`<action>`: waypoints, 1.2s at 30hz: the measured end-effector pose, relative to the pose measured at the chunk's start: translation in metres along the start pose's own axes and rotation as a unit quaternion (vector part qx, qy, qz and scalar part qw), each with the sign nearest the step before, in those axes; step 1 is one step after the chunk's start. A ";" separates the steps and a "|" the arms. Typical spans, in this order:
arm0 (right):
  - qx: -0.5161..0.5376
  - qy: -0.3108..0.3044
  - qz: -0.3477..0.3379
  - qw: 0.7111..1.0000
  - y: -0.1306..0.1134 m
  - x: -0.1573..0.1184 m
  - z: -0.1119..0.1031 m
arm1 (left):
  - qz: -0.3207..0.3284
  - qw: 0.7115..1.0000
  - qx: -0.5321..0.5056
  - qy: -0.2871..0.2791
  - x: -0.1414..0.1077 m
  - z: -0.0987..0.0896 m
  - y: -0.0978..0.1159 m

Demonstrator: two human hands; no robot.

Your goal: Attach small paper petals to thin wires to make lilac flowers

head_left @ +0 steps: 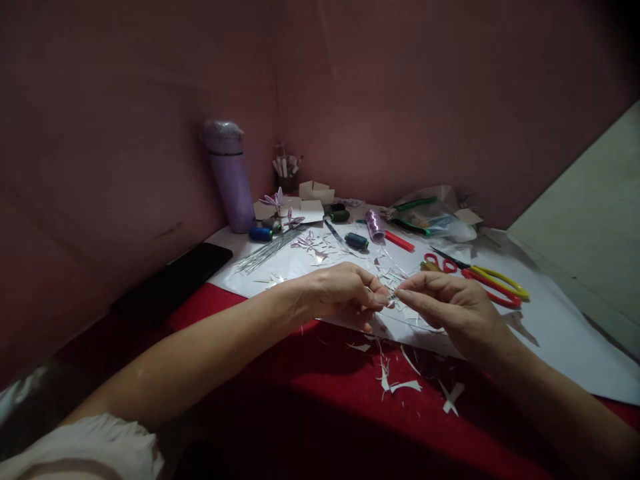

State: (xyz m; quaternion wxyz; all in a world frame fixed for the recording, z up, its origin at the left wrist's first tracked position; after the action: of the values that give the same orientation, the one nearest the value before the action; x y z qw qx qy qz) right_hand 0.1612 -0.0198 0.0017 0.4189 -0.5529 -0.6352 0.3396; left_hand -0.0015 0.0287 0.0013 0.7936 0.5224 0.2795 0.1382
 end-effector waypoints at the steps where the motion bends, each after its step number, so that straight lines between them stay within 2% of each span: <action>1: 0.000 0.002 0.001 1.000 0.000 0.000 0.000 | 0.001 1.000 -0.003 -0.005 -0.001 0.000 0.000; 4: 0.003 0.007 0.002 1.000 0.000 0.001 -0.001 | 0.019 1.000 0.005 -0.004 -0.003 0.001 0.003; 8: 0.010 0.011 0.001 1.000 -0.001 0.001 -0.001 | 0.078 0.993 0.094 0.004 -0.002 0.000 0.005; 14: 0.034 0.017 0.017 0.999 -0.002 0.001 0.001 | 0.158 0.961 0.216 0.066 0.005 0.001 0.001; 19: 0.035 0.011 0.028 0.999 -0.003 0.001 0.002 | 0.181 0.936 0.295 0.068 0.004 0.000 0.003; 24: 0.042 0.008 0.030 0.999 0.003 0.003 0.000 | 0.154 0.959 0.226 0.067 0.005 -0.004 0.005; 29: 0.069 -0.001 0.063 0.996 0.012 0.003 0.000 | 0.127 0.978 0.154 0.063 0.001 -0.003 0.008; 33: 0.099 -0.009 0.082 0.992 0.014 0.003 0.001 | 0.112 0.984 0.128 0.052 -0.003 -0.001 0.011; 36: 0.122 -0.012 0.090 0.988 0.015 0.004 0.002 | 0.129 0.982 0.130 0.054 -0.002 -0.001 0.011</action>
State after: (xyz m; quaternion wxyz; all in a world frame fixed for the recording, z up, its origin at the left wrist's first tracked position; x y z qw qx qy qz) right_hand 0.1659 -0.0138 -0.0120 0.4433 -0.5482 -0.5416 0.4579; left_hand -0.0029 0.0334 0.0115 0.6779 0.6446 0.2680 0.2303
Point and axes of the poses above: each hand's wrist, its own x-axis towards the middle knuckle, its own z-axis out of the palm, y = z × x, the point moved 2 cm from there along x, towards the middle knuckle, and after that the axes turned 5 degrees about z, right-handed, at the moved point
